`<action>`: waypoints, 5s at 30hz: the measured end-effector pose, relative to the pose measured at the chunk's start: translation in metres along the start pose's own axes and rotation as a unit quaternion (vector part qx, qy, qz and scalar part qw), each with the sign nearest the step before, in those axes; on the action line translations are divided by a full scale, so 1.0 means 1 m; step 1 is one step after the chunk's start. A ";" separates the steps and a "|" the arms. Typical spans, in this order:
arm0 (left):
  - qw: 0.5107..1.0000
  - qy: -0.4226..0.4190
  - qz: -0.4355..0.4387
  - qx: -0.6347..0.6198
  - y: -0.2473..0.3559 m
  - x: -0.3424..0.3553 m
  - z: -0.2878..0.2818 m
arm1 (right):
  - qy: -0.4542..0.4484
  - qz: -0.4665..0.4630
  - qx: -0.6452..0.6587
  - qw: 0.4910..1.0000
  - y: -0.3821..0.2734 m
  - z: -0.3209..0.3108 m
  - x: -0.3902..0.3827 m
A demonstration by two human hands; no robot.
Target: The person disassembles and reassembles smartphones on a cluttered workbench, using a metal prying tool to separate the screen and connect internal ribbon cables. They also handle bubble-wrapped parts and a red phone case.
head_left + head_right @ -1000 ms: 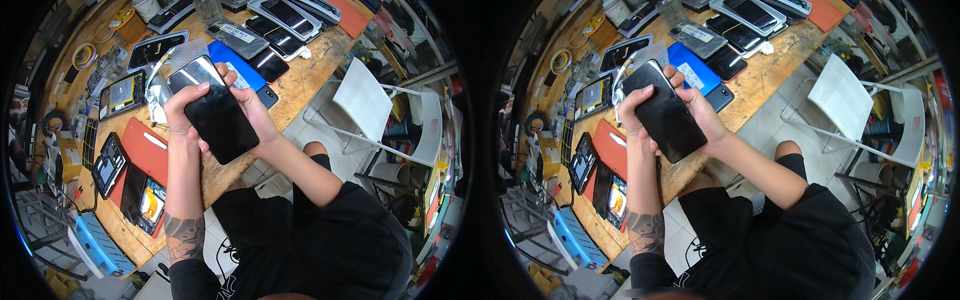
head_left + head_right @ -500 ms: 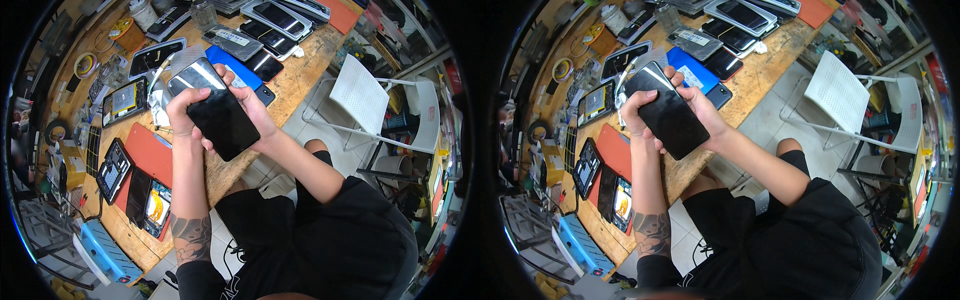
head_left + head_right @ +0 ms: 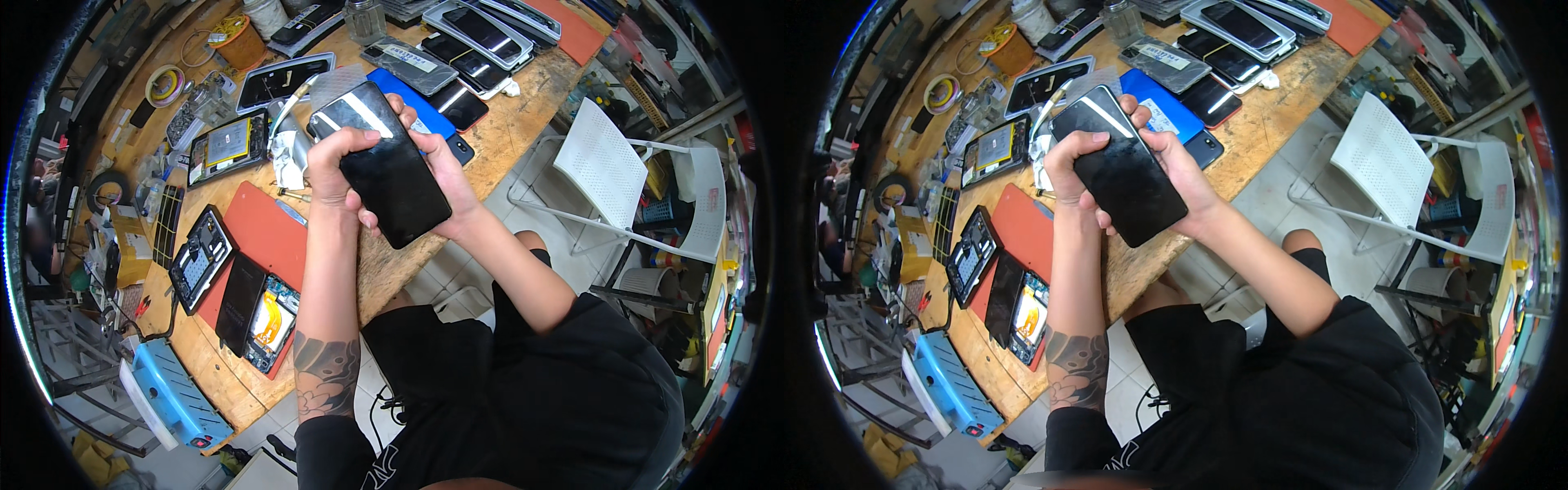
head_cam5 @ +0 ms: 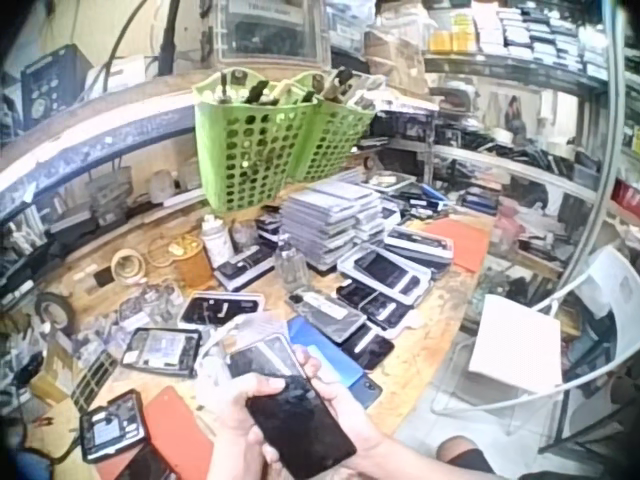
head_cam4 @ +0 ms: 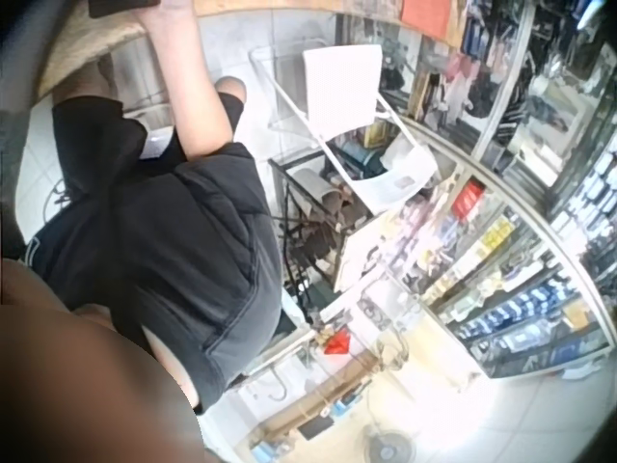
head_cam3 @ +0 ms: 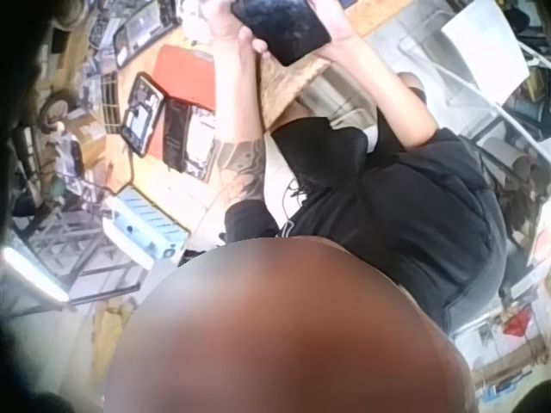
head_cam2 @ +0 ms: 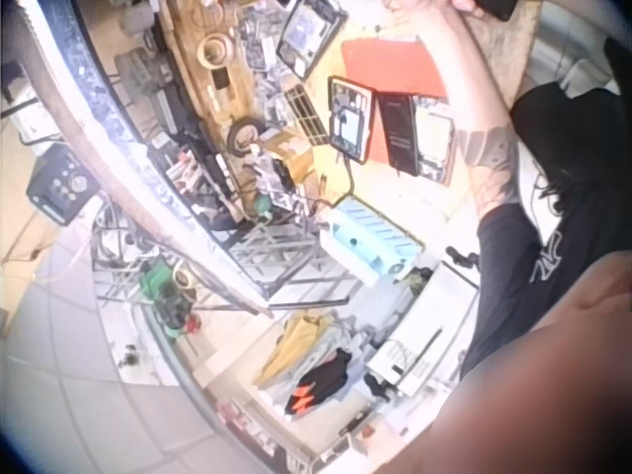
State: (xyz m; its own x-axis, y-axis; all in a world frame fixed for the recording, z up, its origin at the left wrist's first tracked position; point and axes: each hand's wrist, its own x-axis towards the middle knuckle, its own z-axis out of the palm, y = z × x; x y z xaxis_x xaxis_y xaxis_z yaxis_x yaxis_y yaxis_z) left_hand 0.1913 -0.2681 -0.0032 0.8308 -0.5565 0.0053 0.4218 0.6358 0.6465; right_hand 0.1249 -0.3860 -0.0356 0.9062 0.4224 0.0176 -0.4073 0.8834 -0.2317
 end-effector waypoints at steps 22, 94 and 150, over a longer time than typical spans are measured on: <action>0.995 -0.085 -0.033 0.047 0.012 -0.001 -0.001 | 0.058 -0.030 -0.120 0.991 -0.002 0.007 -0.004; 0.923 0.230 0.148 0.270 -0.010 0.027 -0.023 | 0.295 -0.377 -0.572 0.666 -0.085 0.061 -0.162; 0.918 0.233 0.073 0.313 -0.004 0.024 -0.026 | -0.102 -0.248 -0.034 0.963 -0.084 0.025 -0.121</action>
State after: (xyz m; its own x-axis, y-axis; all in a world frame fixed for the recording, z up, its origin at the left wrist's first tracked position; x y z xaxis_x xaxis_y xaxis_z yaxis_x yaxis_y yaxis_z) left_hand 0.2195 -0.2702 -0.0250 0.9885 -0.1077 -0.1066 0.1241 0.1714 0.9774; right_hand 0.0470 -0.5066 0.0063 0.9436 -0.0112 0.3310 0.0848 0.9742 -0.2090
